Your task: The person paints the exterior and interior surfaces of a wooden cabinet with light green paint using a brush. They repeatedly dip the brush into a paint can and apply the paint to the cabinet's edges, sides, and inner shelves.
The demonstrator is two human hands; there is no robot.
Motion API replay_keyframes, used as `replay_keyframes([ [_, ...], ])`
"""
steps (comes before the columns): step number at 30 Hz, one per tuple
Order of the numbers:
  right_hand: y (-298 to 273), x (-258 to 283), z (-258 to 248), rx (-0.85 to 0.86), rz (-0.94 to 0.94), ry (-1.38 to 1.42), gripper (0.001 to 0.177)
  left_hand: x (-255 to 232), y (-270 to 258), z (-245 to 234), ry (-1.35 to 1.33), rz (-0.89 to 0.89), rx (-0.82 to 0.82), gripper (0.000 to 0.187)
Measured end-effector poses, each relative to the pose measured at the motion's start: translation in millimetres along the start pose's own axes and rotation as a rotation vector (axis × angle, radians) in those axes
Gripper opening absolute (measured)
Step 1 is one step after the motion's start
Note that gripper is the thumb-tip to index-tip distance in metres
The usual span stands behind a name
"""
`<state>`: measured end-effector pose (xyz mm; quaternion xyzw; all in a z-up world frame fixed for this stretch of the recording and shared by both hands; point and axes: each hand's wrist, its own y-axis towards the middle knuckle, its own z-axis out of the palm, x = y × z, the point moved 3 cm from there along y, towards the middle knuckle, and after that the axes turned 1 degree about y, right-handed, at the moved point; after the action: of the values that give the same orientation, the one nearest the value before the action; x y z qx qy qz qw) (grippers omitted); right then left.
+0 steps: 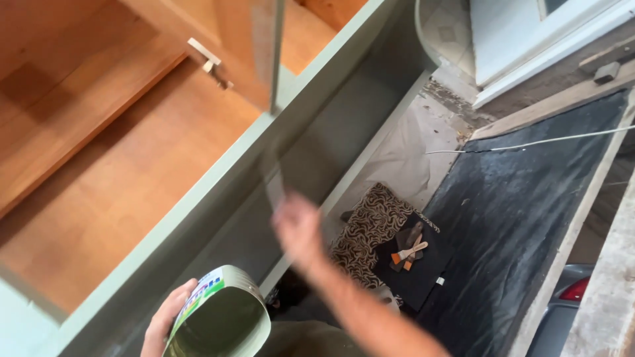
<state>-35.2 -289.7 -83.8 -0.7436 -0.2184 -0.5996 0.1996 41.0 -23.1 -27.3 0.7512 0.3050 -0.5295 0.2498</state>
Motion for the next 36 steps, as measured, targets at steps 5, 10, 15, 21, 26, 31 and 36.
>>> replay_keyframes([
  [5,-80,19,-10,0.339,0.011,0.042,0.038,-46,-27,-17,0.028,0.005,-0.023,0.057],
  [10,58,31,-78,-0.243,0.361,0.23,0.02,108,-55,-49,-0.106,-0.081,0.036,0.042],
  [15,84,-16,-24,-0.242,0.112,-0.043,0.013,-4,-74,-46,-0.015,0.1,-0.09,0.052],
  [21,-127,27,27,0.494,0.218,0.076,0.046,50,-77,-60,-0.071,0.024,0.047,0.062],
  [26,26,17,-68,-0.108,0.088,0.302,0.009,61,-79,-59,-0.086,0.073,-0.001,0.05],
  [31,89,-6,-48,-0.34,0.23,0.222,0.043,1,-90,-56,-0.029,0.178,0.011,0.082],
  [36,-98,46,60,0.173,-0.134,0.11,0.011,-88,-81,-39,0.057,-0.038,-0.347,0.037],
])
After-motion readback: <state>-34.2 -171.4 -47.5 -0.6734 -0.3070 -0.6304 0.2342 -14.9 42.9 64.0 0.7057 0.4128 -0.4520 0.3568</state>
